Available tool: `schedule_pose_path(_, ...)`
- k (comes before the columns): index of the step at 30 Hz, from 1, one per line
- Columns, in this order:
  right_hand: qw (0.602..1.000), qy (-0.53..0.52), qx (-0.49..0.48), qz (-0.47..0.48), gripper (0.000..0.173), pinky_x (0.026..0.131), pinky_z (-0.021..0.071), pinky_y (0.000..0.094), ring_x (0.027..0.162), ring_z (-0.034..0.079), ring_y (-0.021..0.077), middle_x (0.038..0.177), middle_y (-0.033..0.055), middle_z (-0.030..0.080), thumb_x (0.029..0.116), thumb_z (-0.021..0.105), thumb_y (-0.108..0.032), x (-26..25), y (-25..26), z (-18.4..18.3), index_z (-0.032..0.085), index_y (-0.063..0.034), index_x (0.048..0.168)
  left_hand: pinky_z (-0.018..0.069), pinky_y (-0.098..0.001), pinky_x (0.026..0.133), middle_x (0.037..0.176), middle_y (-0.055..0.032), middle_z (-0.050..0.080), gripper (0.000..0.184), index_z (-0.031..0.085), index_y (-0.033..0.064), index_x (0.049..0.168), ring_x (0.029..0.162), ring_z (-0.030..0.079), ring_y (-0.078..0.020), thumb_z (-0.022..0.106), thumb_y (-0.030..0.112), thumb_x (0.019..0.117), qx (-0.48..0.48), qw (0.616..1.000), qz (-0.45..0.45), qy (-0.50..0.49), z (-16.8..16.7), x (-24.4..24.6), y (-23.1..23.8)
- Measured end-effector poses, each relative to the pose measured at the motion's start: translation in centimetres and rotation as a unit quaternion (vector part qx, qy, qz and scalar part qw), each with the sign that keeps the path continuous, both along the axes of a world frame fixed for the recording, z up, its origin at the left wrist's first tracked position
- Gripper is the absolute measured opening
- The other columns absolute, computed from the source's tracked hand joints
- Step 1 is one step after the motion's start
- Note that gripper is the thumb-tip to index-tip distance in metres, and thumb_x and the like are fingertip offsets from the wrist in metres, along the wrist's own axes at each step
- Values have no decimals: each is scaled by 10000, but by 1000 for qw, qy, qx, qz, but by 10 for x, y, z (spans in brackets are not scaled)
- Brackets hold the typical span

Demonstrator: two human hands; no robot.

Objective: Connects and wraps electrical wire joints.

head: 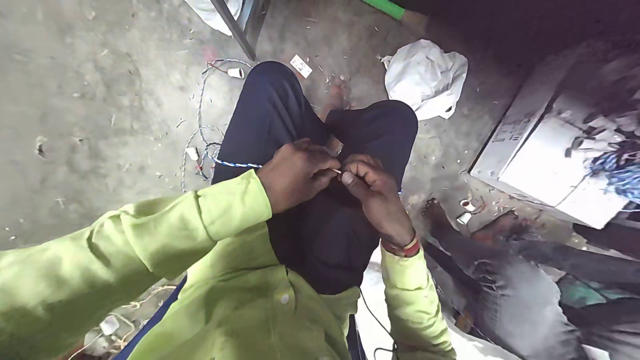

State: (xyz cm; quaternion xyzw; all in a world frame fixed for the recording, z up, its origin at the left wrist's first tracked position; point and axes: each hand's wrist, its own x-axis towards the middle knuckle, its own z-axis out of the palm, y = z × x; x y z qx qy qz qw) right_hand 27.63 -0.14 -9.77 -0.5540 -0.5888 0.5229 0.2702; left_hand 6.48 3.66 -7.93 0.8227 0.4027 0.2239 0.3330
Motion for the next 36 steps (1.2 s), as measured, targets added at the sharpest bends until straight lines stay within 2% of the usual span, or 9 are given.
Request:
schedule_pose_path(4, 999, 34, 34, 6, 201, 950, 541, 319, 1130, 630, 121, 1177, 37, 689, 1025, 583, -176, 8, 3, -3, 754, -70, 1029, 595, -338, 819, 926, -60, 766, 130, 806, 92, 975, 882, 729, -144, 712, 123, 891, -73, 997, 37, -9, 3, 0, 4)
schedule_pose_path(7, 992, 60, 112, -1, 186, 926, 593, 291, 1115, 667, 140, 1186, 76, 701, 962, 696, -128, 10, -2, -13, 768, -48, 1114, 606, -289, 761, 911, 4, 775, 115, 815, 136, 964, 830, 722, -42, 738, 157, 881, -160, 985, 68, -15, 4, -4, 6)
schedule_pose_path(9, 985, 40, 167, -13, 246, 989, 581, 337, 1164, 670, 182, 1188, 97, 722, 910, 770, -128, 6, -8, -21, 766, -42, 1140, 601, -254, 736, 901, 28, 771, 107, 814, 138, 954, 806, 709, -9, 746, 151, 873, -197, 978, 68, -15, 4, -5, 7)
schedule_pose_path(14, 969, -31, 240, -52, 191, 915, 607, 303, 1035, 716, 145, 1082, 74, 753, 875, 804, -94, -7, -10, -24, 771, -41, 1055, 607, -269, 735, 882, 42, 773, 90, 813, 152, 950, 800, 712, -7, 761, 162, 878, -242, 968, 66, -7, 2, -4, 15)
schedule_pose_path(17, 962, -59, 261, -57, 165, 894, 613, 292, 994, 731, 135, 1048, 75, 765, 883, 796, -92, -9, -10, -25, 780, -31, 1035, 603, -286, 752, 908, 35, 772, 102, 813, 159, 961, 820, 712, -22, 745, 161, 884, -228, 971, 66, 11, 2, -2, 15)
schedule_pose_path(26, 952, -110, 283, -34, 152, 964, 582, 330, 1058, 722, 195, 1058, 108, 765, 958, 705, -121, -10, -15, -23, 789, -33, 1049, 598, -314, 844, 1005, -27, 755, 141, 795, 114, 1016, 930, 712, -81, 705, 122, 907, -195, 979, 51, -2, -7, -5, 4)
schedule_pose_path(30, 947, -139, 288, -37, 150, 939, 581, 328, 1029, 721, 186, 1007, 85, 766, 961, 688, -158, -13, -15, -23, 784, -46, 989, 575, -394, 902, 962, -87, 769, 147, 803, 72, 972, 996, 723, -217, 682, 92, 892, -89, 995, 37, 6, -8, 0, -6)
schedule_pose_path(33, 951, -134, 275, -37, 183, 933, 574, 341, 1018, 715, 188, 990, 83, 764, 963, 661, -182, -12, -15, -21, 781, -44, 963, 555, -386, 948, 933, -95, 775, 148, 805, 54, 934, 969, 731, -244, 664, 82, 899, -16, 1000, 2, 6, -11, 2, -8)
schedule_pose_path(36, 960, -139, 239, -34, 233, 918, 555, 344, 996, 697, 183, 946, 66, 752, 991, 607, -207, -13, -15, -18, 769, -51, 932, 559, -400, 925, 926, -100, 766, 150, 804, 48, 938, 959, 720, -260, 661, 82, 911, 9, 1000, -10, 8, -13, 4, -11)
